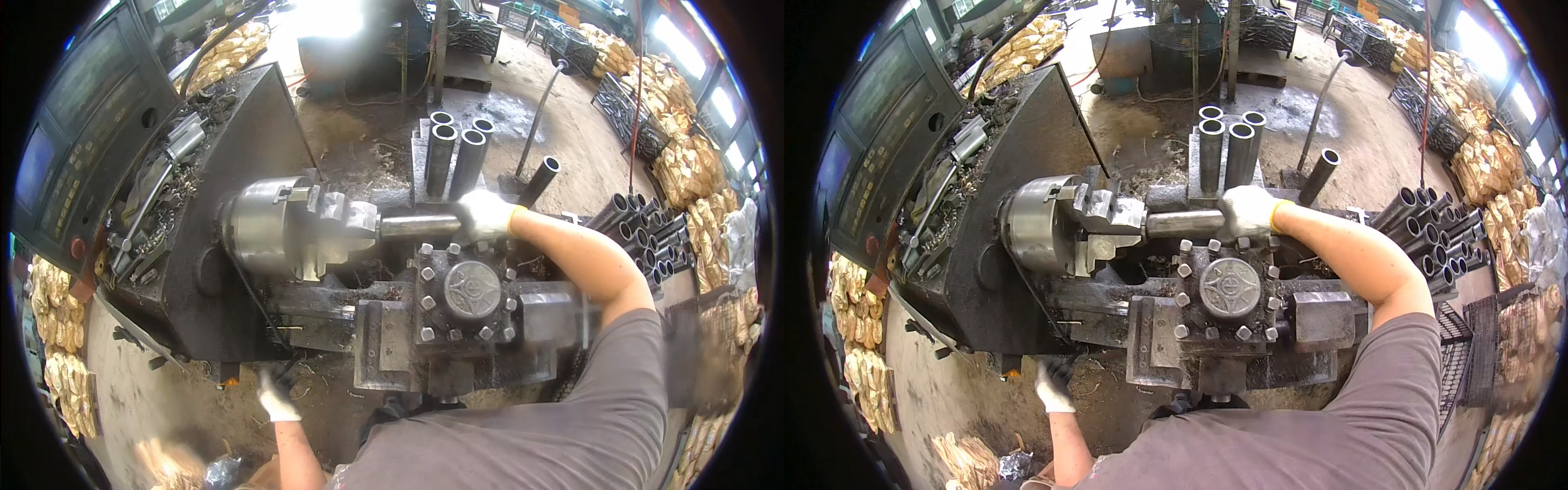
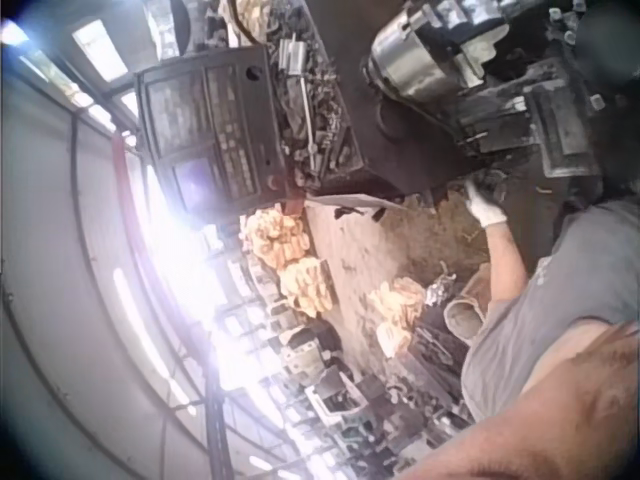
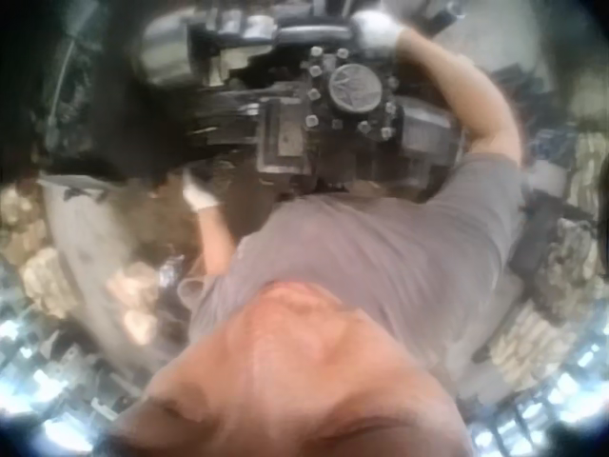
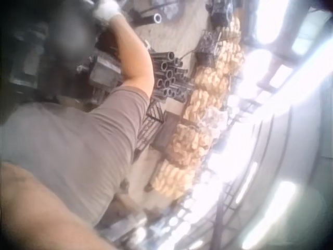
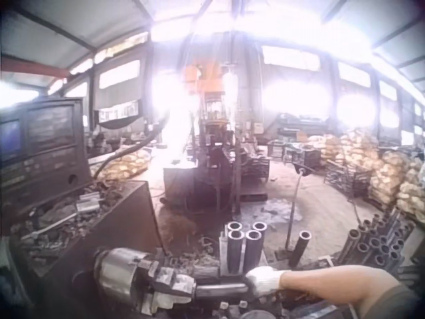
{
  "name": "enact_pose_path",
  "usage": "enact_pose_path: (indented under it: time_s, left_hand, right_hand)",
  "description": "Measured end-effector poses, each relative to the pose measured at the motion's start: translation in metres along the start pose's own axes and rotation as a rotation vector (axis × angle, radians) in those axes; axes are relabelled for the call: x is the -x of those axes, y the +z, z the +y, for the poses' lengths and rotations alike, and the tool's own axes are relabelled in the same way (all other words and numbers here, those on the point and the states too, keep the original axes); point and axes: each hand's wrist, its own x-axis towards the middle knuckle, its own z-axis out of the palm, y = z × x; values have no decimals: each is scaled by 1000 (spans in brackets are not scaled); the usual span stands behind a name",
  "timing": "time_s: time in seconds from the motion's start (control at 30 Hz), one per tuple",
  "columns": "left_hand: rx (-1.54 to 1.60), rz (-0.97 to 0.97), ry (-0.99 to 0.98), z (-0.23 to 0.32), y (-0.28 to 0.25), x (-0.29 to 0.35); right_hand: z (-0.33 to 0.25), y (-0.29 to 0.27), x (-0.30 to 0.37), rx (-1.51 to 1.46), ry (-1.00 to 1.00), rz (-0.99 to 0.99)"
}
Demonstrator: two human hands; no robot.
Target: The person repeatedly loads hollow metal tubes into a lathe chuck, operates the machine, and removes the processed tubes. The person places the finished tubes into a nearby black plastic crate.
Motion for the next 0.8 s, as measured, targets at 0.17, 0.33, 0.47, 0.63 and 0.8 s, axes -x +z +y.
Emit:
enact_pose_path:
  time_s: [0.17,0.33,0.47,0.63,0.8]
  left_hand:
    - [277,337,85,8,-84,-50]
    - [336,242,-21,43,-116,-64]
    - [331,183,-168,54,-126,-69]
    - [208,127,-276,79,-111,-76]
    - [86,248,-34,34,-153,-113]
  right_hand:
    - [18,40,-21,-168,-70,-27]
    - [-4,24,-42,-256,-105,-158]
    - [-30,31,-99,-684,-136,-230]
    - [-55,-1,-108,-876,-62,-339]
    - [-8,13,-67,176,-100,-153]
